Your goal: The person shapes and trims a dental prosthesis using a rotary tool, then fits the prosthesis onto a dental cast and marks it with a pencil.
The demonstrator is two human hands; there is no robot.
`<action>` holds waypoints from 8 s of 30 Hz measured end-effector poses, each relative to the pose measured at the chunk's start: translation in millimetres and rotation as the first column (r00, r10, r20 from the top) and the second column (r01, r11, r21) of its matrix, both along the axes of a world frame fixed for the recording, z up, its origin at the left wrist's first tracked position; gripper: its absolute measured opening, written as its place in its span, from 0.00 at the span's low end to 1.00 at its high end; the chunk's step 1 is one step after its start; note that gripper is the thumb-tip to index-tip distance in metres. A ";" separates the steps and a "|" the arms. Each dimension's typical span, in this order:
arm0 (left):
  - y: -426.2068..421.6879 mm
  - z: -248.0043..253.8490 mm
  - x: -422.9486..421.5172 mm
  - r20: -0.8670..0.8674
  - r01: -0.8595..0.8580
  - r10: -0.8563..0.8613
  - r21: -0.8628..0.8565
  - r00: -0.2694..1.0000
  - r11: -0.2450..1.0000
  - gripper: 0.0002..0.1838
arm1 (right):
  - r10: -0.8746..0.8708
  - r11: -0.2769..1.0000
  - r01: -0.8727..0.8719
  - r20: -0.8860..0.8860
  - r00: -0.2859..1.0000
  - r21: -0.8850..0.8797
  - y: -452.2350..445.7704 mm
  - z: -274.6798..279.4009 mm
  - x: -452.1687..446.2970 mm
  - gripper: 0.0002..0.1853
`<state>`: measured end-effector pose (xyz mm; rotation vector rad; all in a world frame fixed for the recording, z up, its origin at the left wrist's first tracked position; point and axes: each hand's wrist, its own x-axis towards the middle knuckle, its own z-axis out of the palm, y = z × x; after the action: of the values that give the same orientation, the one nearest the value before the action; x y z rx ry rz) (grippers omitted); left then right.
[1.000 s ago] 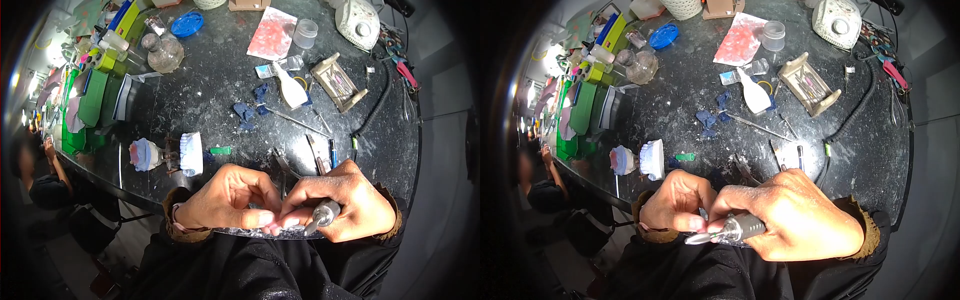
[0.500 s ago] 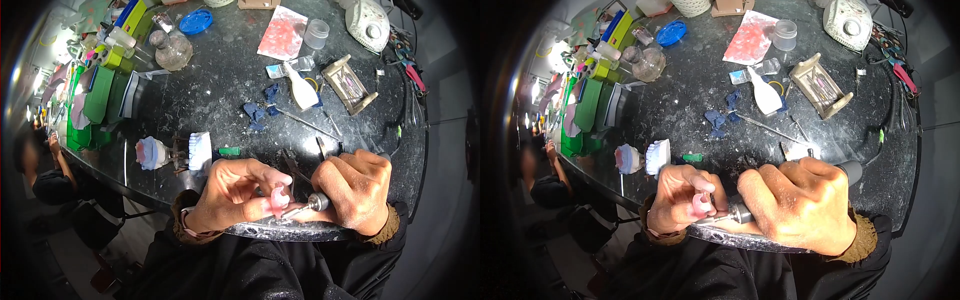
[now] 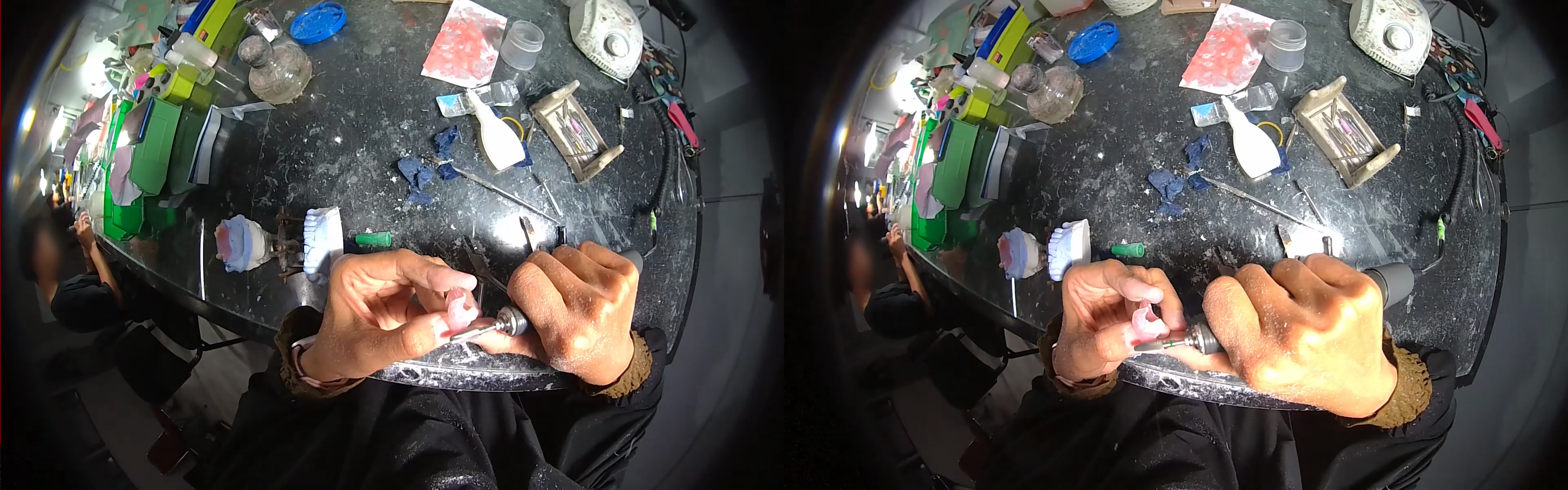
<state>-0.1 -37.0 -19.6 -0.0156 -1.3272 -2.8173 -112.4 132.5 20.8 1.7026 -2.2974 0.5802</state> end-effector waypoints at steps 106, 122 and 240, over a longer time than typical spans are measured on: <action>3.6 7.0 2.2 -0.072 -0.156 0.141 -0.296 0.987 0.942 0.14 | 0.018 0.999 -0.026 -0.201 0.980 -0.035 -2.1 -4.3 -9.5 0.19; 4.9 5.9 2.6 -0.025 -0.157 0.157 -0.299 0.987 0.941 0.13 | 0.037 0.999 -0.039 -0.226 0.973 -0.002 -0.8 -1.8 -11.1 0.10; 2.2 6.8 0.4 0.128 0.126 -0.161 0.246 0.979 0.961 0.06 | 0.052 0.998 -0.050 -0.080 0.995 0.022 2.2 17.6 -0.2 0.25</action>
<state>0.3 -34.8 -12.8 0.1079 -1.0410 -3.1379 -112.6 134.7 38.3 1.7650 -2.2168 0.4906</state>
